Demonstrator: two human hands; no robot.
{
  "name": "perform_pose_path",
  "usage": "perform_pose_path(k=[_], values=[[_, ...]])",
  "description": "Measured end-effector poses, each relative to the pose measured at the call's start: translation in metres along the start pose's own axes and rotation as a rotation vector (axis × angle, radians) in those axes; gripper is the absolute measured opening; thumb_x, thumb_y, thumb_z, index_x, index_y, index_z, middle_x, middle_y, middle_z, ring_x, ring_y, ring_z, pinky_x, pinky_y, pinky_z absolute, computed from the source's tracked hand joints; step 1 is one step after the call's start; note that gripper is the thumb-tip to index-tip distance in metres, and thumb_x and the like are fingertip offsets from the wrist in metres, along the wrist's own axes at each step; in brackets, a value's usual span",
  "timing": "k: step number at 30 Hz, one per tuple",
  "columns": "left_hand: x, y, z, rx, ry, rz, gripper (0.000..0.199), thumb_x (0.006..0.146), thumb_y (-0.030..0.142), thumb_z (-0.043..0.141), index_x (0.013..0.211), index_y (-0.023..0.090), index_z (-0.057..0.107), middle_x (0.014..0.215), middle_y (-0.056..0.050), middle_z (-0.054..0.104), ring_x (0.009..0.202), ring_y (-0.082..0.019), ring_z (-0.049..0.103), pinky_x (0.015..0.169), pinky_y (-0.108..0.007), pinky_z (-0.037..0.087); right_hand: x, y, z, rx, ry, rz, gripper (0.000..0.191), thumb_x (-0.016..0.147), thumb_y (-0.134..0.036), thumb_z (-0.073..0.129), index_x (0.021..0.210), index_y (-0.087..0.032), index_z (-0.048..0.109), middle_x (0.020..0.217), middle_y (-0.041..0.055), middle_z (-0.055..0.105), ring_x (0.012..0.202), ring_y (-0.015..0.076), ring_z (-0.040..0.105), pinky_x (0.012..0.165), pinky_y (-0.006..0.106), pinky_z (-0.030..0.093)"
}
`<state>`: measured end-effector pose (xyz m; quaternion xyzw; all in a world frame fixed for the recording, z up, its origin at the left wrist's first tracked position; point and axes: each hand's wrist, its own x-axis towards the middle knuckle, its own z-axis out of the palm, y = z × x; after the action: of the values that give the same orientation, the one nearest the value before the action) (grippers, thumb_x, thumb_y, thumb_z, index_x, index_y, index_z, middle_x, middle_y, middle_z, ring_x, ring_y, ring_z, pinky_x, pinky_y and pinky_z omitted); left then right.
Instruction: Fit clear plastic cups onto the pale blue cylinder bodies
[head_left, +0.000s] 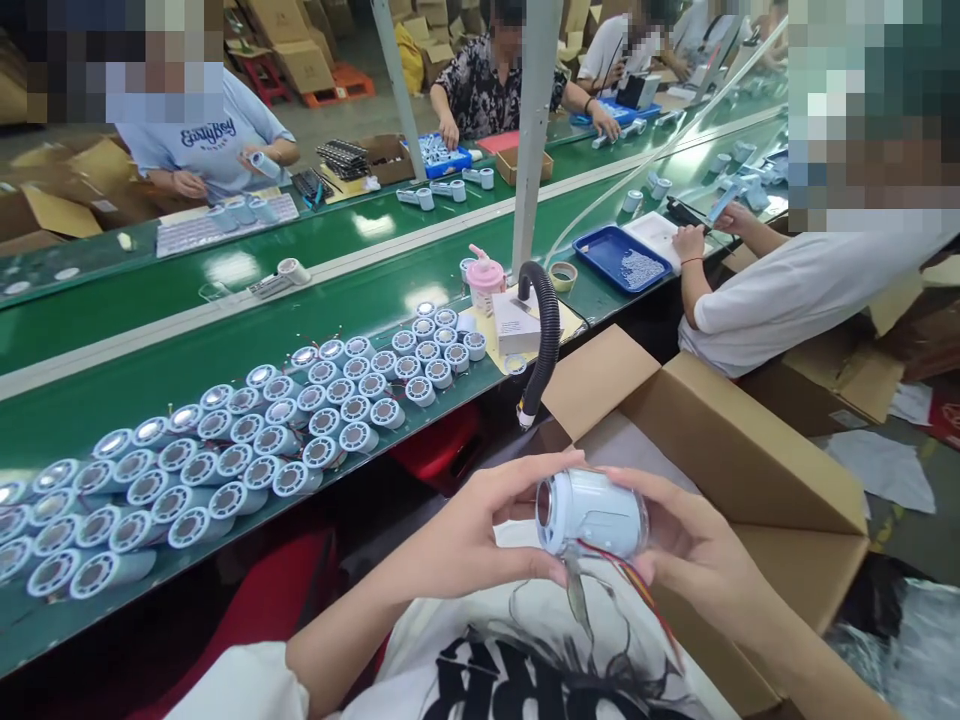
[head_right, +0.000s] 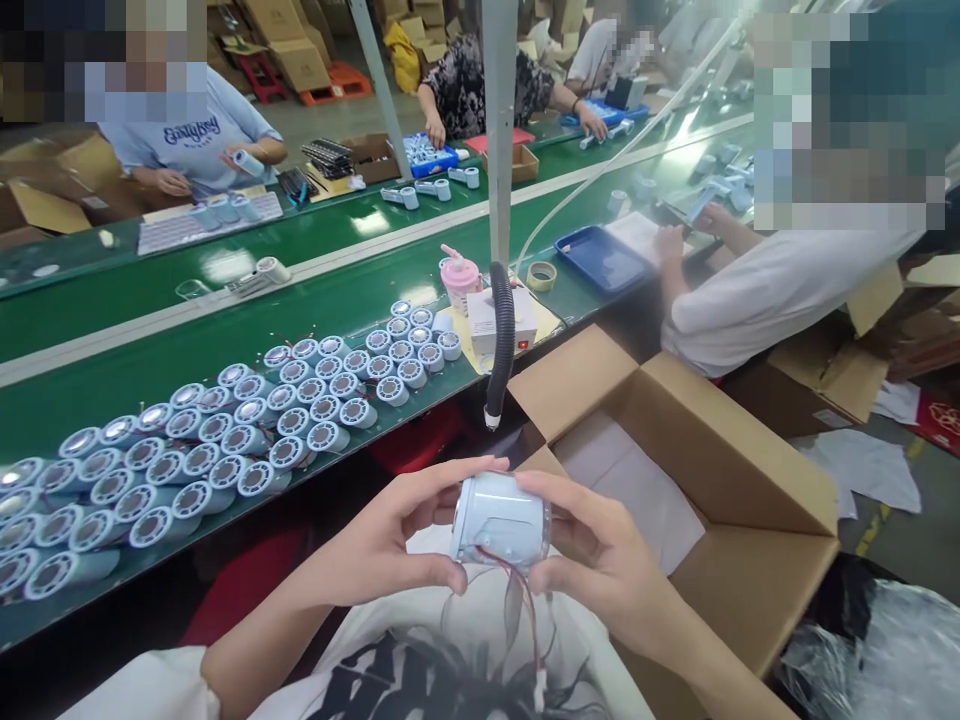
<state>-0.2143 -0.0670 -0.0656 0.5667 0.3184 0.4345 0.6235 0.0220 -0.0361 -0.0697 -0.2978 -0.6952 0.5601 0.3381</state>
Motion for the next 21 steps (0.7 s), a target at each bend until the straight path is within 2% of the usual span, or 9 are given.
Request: perform_pose_path(k=[6,9,15,17,21], values=[[-0.009,-0.005,0.001,-0.092,-0.001,-0.123,0.080,0.071,0.012,0.078,0.142,0.030,0.046,0.126,-0.007,0.063,0.104,-0.023,0.066,0.093,-0.038,0.054,-0.001,-0.009,0.002,-0.227,-0.003,-0.088,0.050,0.079,-0.028,0.077,0.124,-0.043,0.063,0.128,-0.0006,0.065,0.110,0.0239,0.065,0.089,0.028,0.057],[-0.012,-0.008,0.002,-0.109,-0.026,-0.169,0.079,0.071,0.011,0.078,0.141,0.029,0.046,0.119,-0.007,0.067,0.097,-0.021,0.068,0.090,-0.035,0.055,-0.003,-0.011,0.003,-0.298,-0.031,-0.089,0.052,0.080,-0.026,0.076,0.126,-0.044,0.061,0.127,-0.0016,0.066,0.104,0.0225,0.068,0.082,0.025,0.059],[-0.016,-0.012,-0.001,-0.112,-0.036,-0.154,0.080,0.071,0.015,0.080,0.142,0.026,0.046,0.111,-0.006,0.069,0.093,-0.020,0.069,0.092,-0.036,0.054,-0.003,-0.011,0.008,-0.343,-0.055,-0.114,0.055,0.083,-0.020,0.072,0.129,-0.046,0.057,0.129,-0.0041,0.064,0.108,0.0212,0.067,0.083,0.024,0.058],[-0.018,-0.015,0.000,-0.105,-0.032,-0.141,0.080,0.072,0.016,0.079,0.143,0.026,0.045,0.113,-0.006,0.068,0.095,-0.021,0.068,0.093,-0.037,0.053,-0.002,-0.008,0.010,-0.330,-0.066,-0.117,0.055,0.084,-0.018,0.069,0.129,-0.048,0.056,0.129,-0.0052,0.064,0.109,0.0201,0.066,0.084,0.023,0.058],[-0.020,-0.024,0.000,-0.043,0.024,-0.056,0.074,0.073,0.017,0.078,0.140,0.029,0.048,0.132,-0.010,0.059,0.111,-0.025,0.063,0.096,-0.037,0.052,0.001,0.001,0.013,-0.328,-0.074,-0.147,0.058,0.079,-0.019,0.076,0.127,-0.046,0.058,0.136,-0.0035,0.059,0.121,0.0225,0.058,0.097,0.028,0.052]])
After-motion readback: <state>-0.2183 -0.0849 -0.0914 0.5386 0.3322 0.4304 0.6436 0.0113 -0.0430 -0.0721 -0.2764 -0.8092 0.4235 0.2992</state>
